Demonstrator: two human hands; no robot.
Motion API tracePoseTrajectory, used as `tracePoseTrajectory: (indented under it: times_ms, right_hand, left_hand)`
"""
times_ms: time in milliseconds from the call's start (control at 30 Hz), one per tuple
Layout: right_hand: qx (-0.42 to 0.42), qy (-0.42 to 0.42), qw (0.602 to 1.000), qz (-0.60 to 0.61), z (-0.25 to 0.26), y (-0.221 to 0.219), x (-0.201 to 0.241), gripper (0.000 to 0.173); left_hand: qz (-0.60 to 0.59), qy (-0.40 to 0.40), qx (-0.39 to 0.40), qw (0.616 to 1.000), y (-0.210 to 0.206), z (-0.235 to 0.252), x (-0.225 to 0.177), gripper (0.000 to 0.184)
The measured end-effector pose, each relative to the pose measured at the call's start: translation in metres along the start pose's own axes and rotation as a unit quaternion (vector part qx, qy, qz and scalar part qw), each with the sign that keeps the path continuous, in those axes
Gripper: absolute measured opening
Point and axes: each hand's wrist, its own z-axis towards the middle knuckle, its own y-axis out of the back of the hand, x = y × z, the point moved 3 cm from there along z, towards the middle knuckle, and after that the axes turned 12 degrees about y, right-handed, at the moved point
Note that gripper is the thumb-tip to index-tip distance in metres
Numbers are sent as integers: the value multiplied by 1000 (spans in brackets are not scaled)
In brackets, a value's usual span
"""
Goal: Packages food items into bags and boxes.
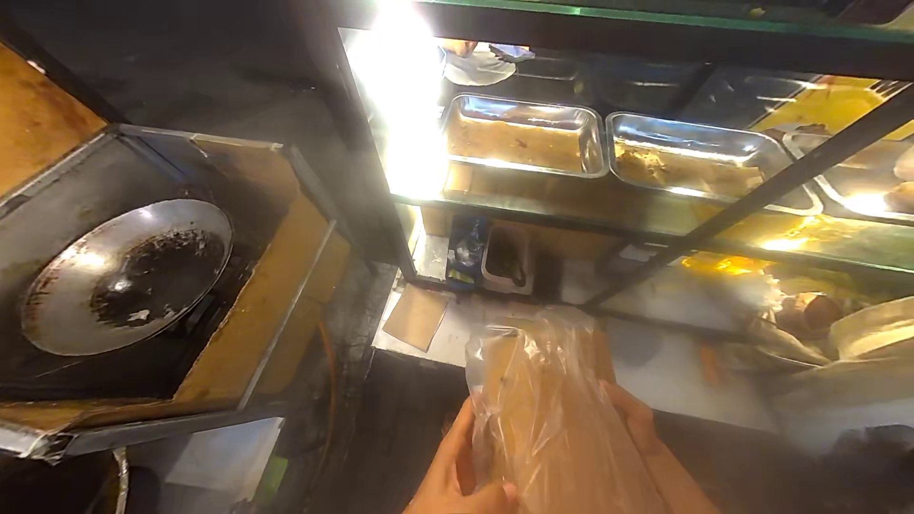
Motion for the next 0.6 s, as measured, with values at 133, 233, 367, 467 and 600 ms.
tracePoseTrajectory:
  times_ms: [133,233,367,467,600]
  right_hand:
    - [-15,64,998,-11,-3,-15,-2,24]
    - [-41,23,999,-20,-1,-29,-5,20]
    - [-36,-48,998,-26,8,-42,-5,20]
    - [-50,-64,983,-162,15,-52,-2,51]
    - [76,-51,861,-500,33,-72,25,77]
  left_hand:
    - [-327,34,-95,939,6,24,10,53]
    - [-360,68,-204,908,-1,34,16,35]
    - [-325,79,-181,925,-9,23,7,51]
    - [-327,104,-142,929,3,13,18,57]
    - [-145,34,-244,958,-8,17,-28,38]
